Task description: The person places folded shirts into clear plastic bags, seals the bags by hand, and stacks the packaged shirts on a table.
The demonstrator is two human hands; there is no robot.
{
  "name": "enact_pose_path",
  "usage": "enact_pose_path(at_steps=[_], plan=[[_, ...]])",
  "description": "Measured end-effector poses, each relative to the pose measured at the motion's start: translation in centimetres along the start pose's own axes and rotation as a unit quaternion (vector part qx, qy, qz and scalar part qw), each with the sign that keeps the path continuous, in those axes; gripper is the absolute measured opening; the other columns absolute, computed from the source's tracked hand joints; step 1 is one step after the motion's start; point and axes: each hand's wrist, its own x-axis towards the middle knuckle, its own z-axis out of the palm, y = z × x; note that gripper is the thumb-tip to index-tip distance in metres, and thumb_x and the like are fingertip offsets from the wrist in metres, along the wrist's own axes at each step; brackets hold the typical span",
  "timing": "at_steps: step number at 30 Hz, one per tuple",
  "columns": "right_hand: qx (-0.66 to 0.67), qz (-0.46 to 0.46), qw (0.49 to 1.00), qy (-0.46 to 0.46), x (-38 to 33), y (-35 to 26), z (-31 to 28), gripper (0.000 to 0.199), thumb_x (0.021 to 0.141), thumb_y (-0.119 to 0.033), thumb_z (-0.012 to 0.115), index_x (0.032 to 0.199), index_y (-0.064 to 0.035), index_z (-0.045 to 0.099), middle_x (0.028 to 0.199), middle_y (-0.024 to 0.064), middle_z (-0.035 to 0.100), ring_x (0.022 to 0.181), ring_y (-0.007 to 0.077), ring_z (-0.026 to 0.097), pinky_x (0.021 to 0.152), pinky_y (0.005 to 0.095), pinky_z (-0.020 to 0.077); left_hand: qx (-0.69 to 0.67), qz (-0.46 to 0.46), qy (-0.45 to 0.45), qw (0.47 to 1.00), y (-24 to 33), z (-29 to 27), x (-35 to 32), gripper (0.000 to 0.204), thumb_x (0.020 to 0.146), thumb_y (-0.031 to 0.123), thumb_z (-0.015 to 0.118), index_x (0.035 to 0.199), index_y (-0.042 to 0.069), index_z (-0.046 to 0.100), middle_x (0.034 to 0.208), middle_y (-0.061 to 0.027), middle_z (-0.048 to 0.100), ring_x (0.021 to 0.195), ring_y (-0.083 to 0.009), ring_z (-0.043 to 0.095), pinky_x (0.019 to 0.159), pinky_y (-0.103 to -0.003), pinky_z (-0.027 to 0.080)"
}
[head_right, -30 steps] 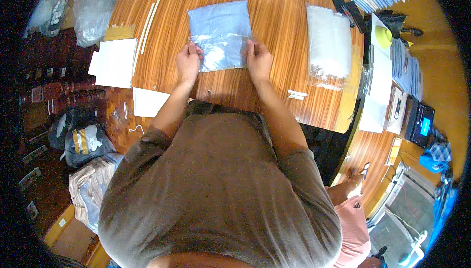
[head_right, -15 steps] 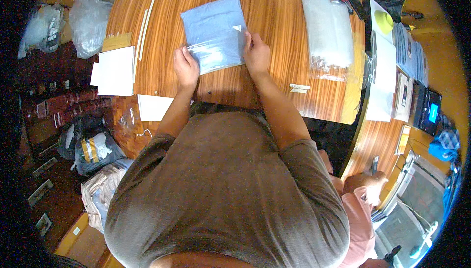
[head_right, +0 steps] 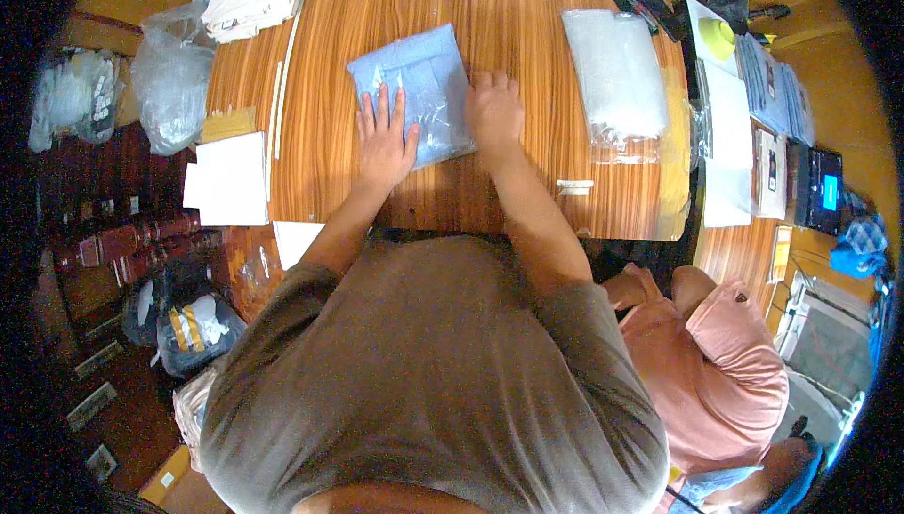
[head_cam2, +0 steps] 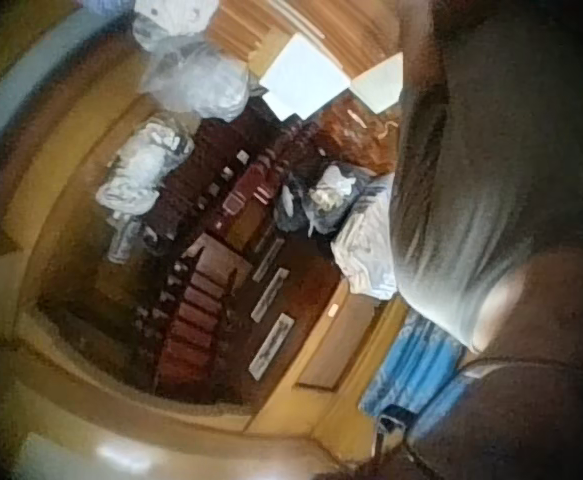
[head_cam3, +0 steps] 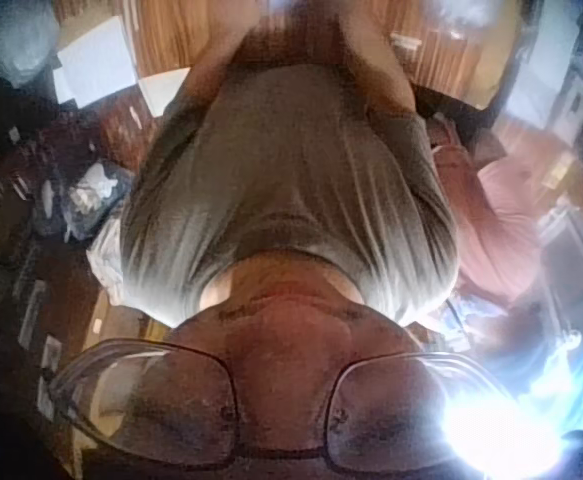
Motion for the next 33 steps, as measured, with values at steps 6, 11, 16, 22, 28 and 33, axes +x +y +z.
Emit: enact_pose_path(at_steps=[6,11,16,22,28,33], plan=[[-0.038,-0.307,0.95,0.046,-2.5,-2.2,-0.6,0.033,0.098,-0.031,0.063,0.118,-0.0044,0.071,0.143,0.0209,0.059,0.138,0.0361,0.052,0.113,0.0533,0.0415,0.011,0.187,-0.105,0.977,-3.9,-1.0,2.0,0.071,0.106,0.047,0.051,0.166,0.015,0.032,0.176,-0.0147,0.015,0.161,-0.0447,0.009,0.127,-0.065,0.009],[-0.14,-0.205,0.952,-0.18,-5.1,-1.2,-2.7,0.051,0.098,-0.027,0.061,0.143,-0.0014,0.056,0.153,0.0166,0.051,0.153,0.0395,0.035,0.125,0.0526,0.0303,0.05,0.235,-0.12,0.963,-6.8,-7.3,4.8,0.067,0.098,0.032,0.061,0.159,0.012,0.043,0.174,-0.0148,0.021,0.161,-0.0388,0.013,0.128,-0.063,0.011],[-0.099,-0.23,0.967,-0.037,-1.4,-5.9,0.8,0.06,0.106,-0.04,0.049,0.154,-0.0042,0.048,0.167,0.0124,0.038,0.159,0.0381,0.023,0.128,0.0559,0.0204,0.054,-0.005,-0.048,0.997,-1.0,-3.3,3.4,0.066,0.096,0.032,0.057,0.157,0.012,0.047,0.172,-0.0161,0.027,0.157,-0.048,0.019,0.124,-0.071,0.01],[-0.054,-0.176,0.979,-0.092,-0.5,-5.2,3.5,0.069,0.108,-0.05,0.04,0.16,-0.0053,0.042,0.172,0.0101,0.031,0.161,0.0346,0.019,0.129,0.0568,0.0153,0.089,-0.013,-0.01,0.996,0.4,-1.2,2.6,0.061,0.102,0.037,0.044,0.16,0.021,0.046,0.17,-0.015,0.032,0.155,-0.0531,0.022,0.119,-0.077,0.012],[-0.038,-0.159,0.979,-0.12,-0.5,-5.2,3.9,0.071,0.105,-0.053,0.045,0.158,-0.0055,0.045,0.17,0.0107,0.034,0.16,0.0334,0.022,0.129,0.0581,0.0157,0.1,-0.044,-0.073,0.991,0.5,-1.2,2.9,0.061,0.101,0.038,0.043,0.161,0.023,0.045,0.172,-0.013,0.03,0.157,-0.0509,0.017,0.12,-0.077,0.007],[-0.049,-0.158,0.977,-0.138,-0.1,-5.3,3.9,0.072,0.104,-0.055,0.046,0.157,-0.0062,0.047,0.17,0.0105,0.035,0.16,0.0326,0.023,0.128,0.0586,0.0165,0.107,-0.056,-0.108,0.987,0.4,-0.9,2.8,0.062,0.102,0.038,0.042,0.161,0.023,0.044,0.173,-0.0117,0.027,0.158,-0.0506,0.013,0.12,-0.077,0.006]])
